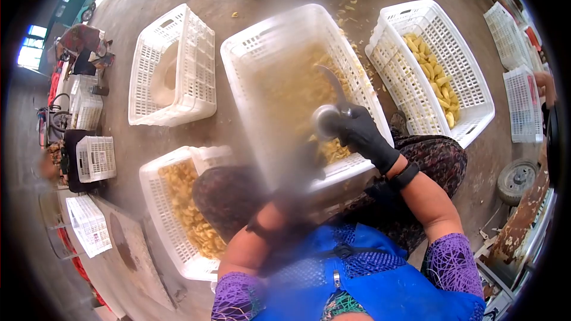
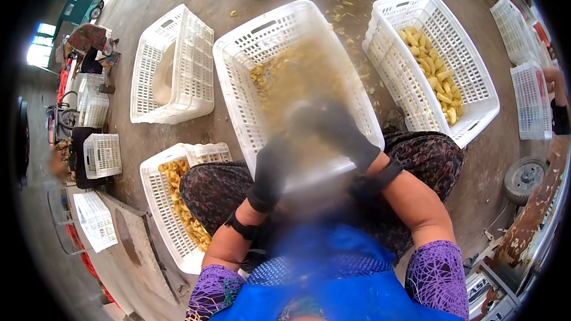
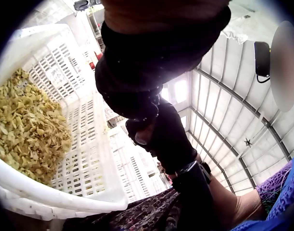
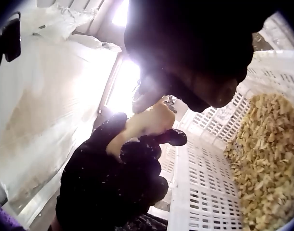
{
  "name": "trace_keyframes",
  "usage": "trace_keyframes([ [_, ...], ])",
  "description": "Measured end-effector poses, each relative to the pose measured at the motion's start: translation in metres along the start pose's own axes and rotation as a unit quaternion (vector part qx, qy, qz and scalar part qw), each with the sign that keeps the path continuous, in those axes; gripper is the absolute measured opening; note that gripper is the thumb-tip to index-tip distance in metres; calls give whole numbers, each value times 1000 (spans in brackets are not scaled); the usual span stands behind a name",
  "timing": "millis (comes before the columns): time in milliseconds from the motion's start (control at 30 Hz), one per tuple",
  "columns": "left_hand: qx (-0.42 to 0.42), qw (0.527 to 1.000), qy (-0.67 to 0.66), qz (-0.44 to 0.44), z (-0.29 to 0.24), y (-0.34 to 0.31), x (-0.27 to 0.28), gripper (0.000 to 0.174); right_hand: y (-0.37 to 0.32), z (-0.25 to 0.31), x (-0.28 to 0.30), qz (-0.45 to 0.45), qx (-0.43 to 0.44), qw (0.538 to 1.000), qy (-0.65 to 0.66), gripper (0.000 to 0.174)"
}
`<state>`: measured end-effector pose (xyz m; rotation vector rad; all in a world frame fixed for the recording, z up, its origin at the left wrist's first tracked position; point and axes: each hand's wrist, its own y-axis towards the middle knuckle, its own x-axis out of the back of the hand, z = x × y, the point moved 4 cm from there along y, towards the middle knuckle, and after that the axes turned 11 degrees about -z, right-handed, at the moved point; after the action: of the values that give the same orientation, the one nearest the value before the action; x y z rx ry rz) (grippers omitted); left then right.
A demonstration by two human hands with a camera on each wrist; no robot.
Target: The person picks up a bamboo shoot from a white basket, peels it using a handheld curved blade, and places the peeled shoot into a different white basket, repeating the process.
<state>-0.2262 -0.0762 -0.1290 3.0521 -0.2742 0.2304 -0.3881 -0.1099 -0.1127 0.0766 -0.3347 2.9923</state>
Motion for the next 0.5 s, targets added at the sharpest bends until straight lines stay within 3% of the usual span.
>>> trace_keyframes([
  [67,30,999,-11,0,-2,-2,2,24,12,-2,0,22,86,995,-42,28],
  [167,81,996,-46,6,0,-4,5,25,23,-19,7,-22,9,1000,-3,27],
  [200,105,992,-74,6,3,-5,5,26,33,-35,10,-22,10,1000,0,27],
  [233,104,992,-72,7,-7,-3,7,26,45,-54,17,-66,68,994,-53,27],
  [267,-3,999,39,6,-30,0,10,27,51,-64,26,-113,123,980,-106,26],
  [300,-114,982,148,7,-46,1,13,28,47,-38,38,-101,167,980,-27,23],
  [333,-117,982,150,12,-45,1,17,28,35,-5,44,-94,26,995,-27,22],
  [433,-146,962,231,-9,-45,-2,19,30,26,1,37,-101,-38,993,37,22],
  [500,-28,992,123,-12,-44,-1,15,32,10,11,21,-72,-69,993,62,25],
])
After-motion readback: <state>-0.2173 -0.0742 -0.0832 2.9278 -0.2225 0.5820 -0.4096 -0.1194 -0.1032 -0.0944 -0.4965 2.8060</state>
